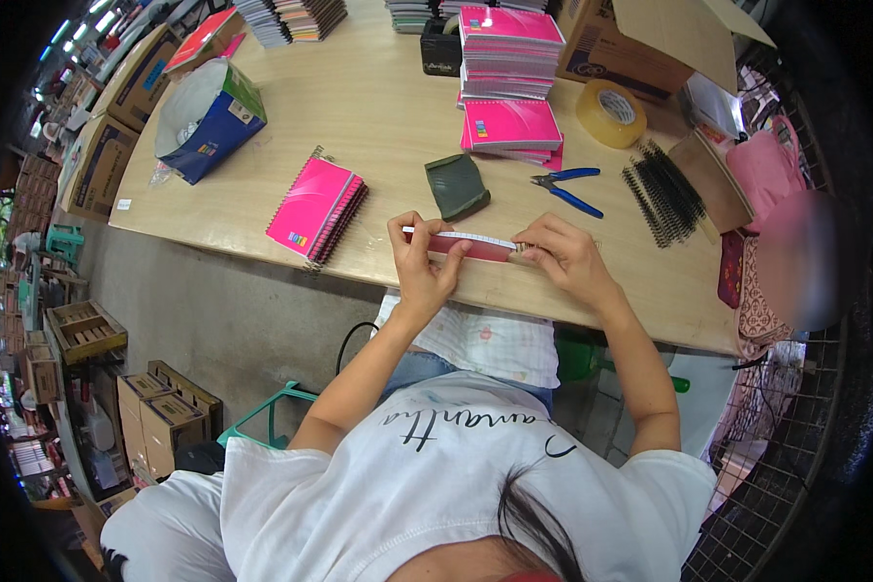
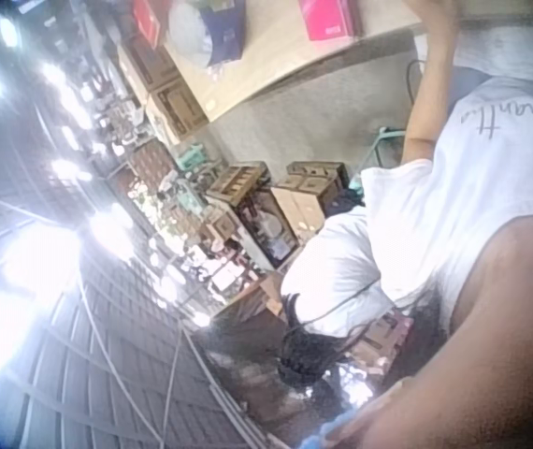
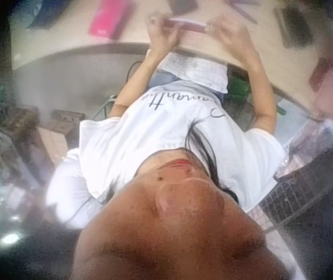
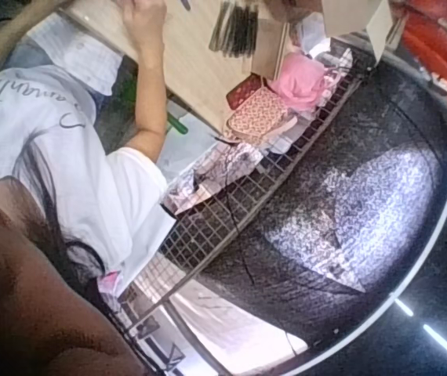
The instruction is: The person finishes spiral-bound notebooks by using a green cloth to smooth the metal binding, then uses a blue tool to crimp the ends of the spiral wire. The notebooks are handled one at a time and placed back onto a stack after each is finished.
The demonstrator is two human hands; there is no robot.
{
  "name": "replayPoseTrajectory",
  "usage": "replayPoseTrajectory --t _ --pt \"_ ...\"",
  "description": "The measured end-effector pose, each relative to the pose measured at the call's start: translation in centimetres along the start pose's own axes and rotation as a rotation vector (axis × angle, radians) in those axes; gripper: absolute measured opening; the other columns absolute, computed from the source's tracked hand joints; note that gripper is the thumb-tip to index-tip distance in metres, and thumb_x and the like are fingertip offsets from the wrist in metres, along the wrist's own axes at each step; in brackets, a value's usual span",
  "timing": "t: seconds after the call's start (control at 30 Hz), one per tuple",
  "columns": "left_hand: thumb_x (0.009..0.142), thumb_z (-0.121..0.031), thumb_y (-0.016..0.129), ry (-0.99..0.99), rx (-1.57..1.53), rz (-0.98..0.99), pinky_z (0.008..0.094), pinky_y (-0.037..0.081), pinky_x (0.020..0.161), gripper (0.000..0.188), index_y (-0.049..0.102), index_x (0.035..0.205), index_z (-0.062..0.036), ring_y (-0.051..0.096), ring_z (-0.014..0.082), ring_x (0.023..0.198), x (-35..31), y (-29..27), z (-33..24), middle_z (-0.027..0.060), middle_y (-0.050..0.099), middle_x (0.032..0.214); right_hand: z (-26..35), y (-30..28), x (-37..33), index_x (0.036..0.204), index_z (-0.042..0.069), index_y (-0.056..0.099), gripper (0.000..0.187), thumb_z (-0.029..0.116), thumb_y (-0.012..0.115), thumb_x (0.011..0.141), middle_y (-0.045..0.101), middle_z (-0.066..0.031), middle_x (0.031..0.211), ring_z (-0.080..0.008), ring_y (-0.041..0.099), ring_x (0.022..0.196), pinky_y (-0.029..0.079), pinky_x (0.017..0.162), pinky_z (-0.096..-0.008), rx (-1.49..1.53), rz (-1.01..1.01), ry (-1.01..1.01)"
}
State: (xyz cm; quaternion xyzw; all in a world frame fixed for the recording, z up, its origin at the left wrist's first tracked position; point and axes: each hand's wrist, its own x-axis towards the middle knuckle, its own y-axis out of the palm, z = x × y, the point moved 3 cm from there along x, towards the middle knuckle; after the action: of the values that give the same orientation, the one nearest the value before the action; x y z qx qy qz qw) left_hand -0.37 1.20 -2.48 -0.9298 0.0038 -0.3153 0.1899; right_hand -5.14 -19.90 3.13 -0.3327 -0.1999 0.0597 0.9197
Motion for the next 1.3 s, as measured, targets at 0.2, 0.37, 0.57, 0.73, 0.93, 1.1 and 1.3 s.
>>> replayPoseTrajectory --t 0.2,0.37,0.57,0.73,0.93,1.1,1.3 --pt "0.072 -0.009 0.080 -0.021 -0.025 -0.010 0.0370 0.042 0.079 0.032 0.061 0.096 0.0000 0.045 0.0283 0.097 0.0 -0.1 0.0 0.0148 0.045 0.099 0.8 0.3 0.2 0.109 0.005 0.062 0.027 0.010 0.067 0.083 0.061 -0.0117 0.088 -0.0307 0.062 0.080 0.050 0.070 -0.0375 -0.051 -0.062 0.045" --pt "0.073 -0.009 0.080 0.021 -0.004 0.005 0.0371 0.041 0.080 0.032 0.060 0.096 0.0001 0.043 0.0284 0.098 0.1 -0.1 -0.1 0.0147 0.045 0.100 1.3 0.5 0.5 0.099 0.006 0.061 0.019 0.018 0.066 0.085 0.060 -0.0110 0.093 -0.0309 0.063 0.081 0.050 0.068 -0.0402 -0.234 -0.014 0.069" --pt "0.073 -0.010 0.080 0.000 -0.042 -0.001 0.0369 0.041 0.080 0.033 0.060 0.097 -0.0006 0.043 0.0283 0.099 -0.3 0.1 0.3 0.0147 0.044 0.100 1.1 0.8 0.7 0.101 0.009 0.064 0.021 0.023 0.066 0.086 0.062 -0.0100 0.110 -0.0317 0.062 0.093 0.049 0.075 -0.0443 -0.212 0.097 0.162" --pt "0.070 -0.019 0.084 -0.004 -0.109 0.019 0.0354 0.040 0.081 0.042 0.056 0.097 -0.0029 0.043 0.0254 0.095 -0.3 -0.2 0.6 0.0111 0.042 0.098 1.1 0.5 5.7 0.118 0.016 0.065 0.041 0.032 0.070 0.081 0.051 -0.0170 0.132 -0.0377 0.048 0.120 0.036 0.104 -0.0516 -0.508 -0.038 -0.185" --pt "0.062 -0.027 0.090 -0.002 -0.044 0.001 0.0349 0.040 0.081 0.060 0.050 0.100 -0.0038 0.043 0.0269 0.096 0.3 -0.7 0.4 0.0115 0.042 0.098 -0.1 3.2 11.9 0.117 0.013 0.068 0.043 0.033 0.071 0.079 0.048 -0.0197 0.135 -0.0357 0.049 0.121 0.033 0.109 -0.0484 -0.634 0.422 -0.336" --pt "0.058 -0.027 0.091 0.002 -0.066 0.084 0.0373 0.042 0.077 0.060 0.049 0.095 -0.0040 0.043 0.0276 0.091 1.4 -1.9 1.2 0.0117 0.040 0.096 -2.6 -1.4 7.0 0.112 0.004 0.069 0.041 0.033 0.068 0.082 0.060 -0.0174 0.118 -0.0293 0.055 0.112 0.040 0.100 -0.0386 0.394 0.523 0.042" --pt "0.058 -0.026 0.091 0.039 -0.120 0.146 0.0363 0.042 0.075 0.060 0.049 0.095 -0.0041 0.043 0.0262 0.090 1.9 -0.3 1.3 0.0097 0.040 0.093 -2.0 -2.1 3.0 0.117 -0.004 0.063 0.050 0.035 0.060 0.086 0.061 -0.0130 0.120 -0.0214 0.055 0.114 0.041 0.099 -0.0331 0.864 0.441 0.182"
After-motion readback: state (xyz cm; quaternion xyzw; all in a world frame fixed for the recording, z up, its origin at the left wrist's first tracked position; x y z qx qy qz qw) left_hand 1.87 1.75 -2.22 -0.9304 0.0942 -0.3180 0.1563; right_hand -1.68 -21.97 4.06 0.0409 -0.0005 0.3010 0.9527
